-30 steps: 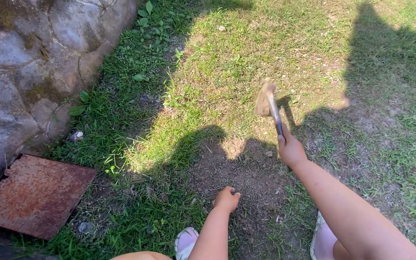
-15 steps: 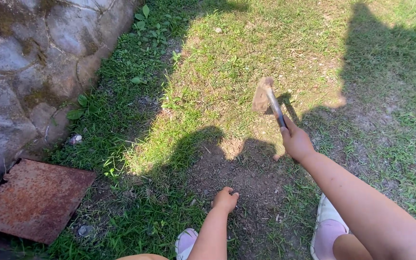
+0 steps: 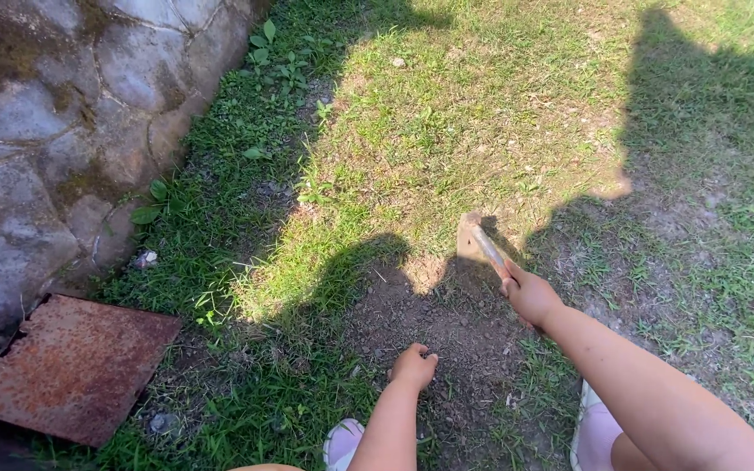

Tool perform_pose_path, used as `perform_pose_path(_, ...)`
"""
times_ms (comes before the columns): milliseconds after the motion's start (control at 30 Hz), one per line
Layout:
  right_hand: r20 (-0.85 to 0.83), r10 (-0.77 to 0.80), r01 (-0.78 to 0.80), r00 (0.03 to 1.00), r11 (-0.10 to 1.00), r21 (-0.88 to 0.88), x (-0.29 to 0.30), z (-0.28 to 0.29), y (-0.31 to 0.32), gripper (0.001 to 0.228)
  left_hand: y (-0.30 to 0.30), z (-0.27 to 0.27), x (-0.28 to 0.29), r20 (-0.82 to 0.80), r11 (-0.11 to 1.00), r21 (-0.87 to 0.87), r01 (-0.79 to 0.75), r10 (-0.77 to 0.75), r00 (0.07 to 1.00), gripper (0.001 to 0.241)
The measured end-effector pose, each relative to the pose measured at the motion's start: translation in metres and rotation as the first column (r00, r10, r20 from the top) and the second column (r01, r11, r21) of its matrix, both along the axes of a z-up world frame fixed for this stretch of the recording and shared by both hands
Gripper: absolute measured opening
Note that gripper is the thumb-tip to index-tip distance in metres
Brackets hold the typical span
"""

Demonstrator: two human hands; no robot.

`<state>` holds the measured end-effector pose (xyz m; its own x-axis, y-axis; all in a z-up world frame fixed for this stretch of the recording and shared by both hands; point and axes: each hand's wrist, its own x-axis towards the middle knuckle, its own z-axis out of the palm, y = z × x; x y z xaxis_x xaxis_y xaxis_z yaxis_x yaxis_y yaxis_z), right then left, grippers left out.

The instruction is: The person uses a small hoe to loosen the soil and pulls out weeds by hand.

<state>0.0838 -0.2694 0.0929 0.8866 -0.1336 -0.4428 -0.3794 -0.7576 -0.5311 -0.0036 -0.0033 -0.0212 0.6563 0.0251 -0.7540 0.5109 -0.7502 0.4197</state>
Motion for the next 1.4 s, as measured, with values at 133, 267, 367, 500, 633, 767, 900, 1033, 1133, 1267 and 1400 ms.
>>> perform_pose_path(133,-0.006,-0.179,0.179,0.984,0.978,0.104,0.005,0.067,0.023,0.061,-0.001,0.003,-0.001,-0.009,1.000,-0.010,-0.001,0.001,1.000,0.051)
perform_pose_path(267,0.478,-0.085,0.067,0.874,0.996,0.054,0.025,0.052,0.019,0.058,-0.001,0.006,0.001,-0.035,1.000,-0.014,-0.006,0.006,0.999,0.052)
perform_pose_path(367,0.344,-0.077,0.081,0.936,0.997,0.003,0.021,0.020,0.008,0.059,-0.003,0.005,0.001,-0.005,1.000,0.001,-0.012,0.012,1.000,0.050)
perform_pose_path(500,-0.035,0.031,-0.033,0.999,0.998,-0.060,-0.012,0.000,0.003,0.060,-0.003,0.004,0.001,-0.002,1.000,-0.007,0.003,-0.003,1.000,0.050)
perform_pose_path(633,-0.152,-0.049,0.050,0.987,0.999,0.001,-0.027,0.016,0.012,0.061,-0.001,0.005,0.001,-0.003,1.000,-0.015,-0.012,0.011,1.000,0.050)
perform_pose_path(767,-0.121,-0.039,0.055,0.992,0.990,0.129,-0.027,0.042,0.004,0.055,-0.003,0.010,0.002,-0.013,1.000,-0.005,0.019,-0.019,1.000,0.051)
perform_pose_path(900,0.010,-0.080,0.078,0.997,0.985,0.151,-0.023,0.058,0.003,0.058,-0.006,0.015,0.003,-0.016,1.000,-0.006,0.024,-0.025,1.000,0.051)
perform_pose_path(1033,0.255,-0.111,0.090,0.960,0.992,0.092,-0.011,0.032,-0.006,0.058,-0.010,0.018,0.003,-0.004,1.000,-0.014,0.020,-0.020,1.000,0.051)
perform_pose_path(1133,0.541,0.048,0.006,0.839,0.995,-0.098,-0.010,-0.008,-0.010,0.059,-0.012,0.018,0.003,-0.007,1.000,-0.017,0.025,-0.025,1.000,0.051)
perform_pose_path(1267,-0.076,-0.215,0.219,0.974,0.974,0.052,-0.055,-0.028,0.008,0.067,-0.011,0.012,0.003,0.008,0.999,-0.029,0.019,-0.019,1.000,0.051)
perform_pose_path(1400,-0.058,-0.123,0.124,0.991,0.992,0.015,-0.061,-0.002,0.011,0.064,-0.010,0.013,0.001,-0.003,0.999,-0.030,0.018,-0.018,1.000,0.051)
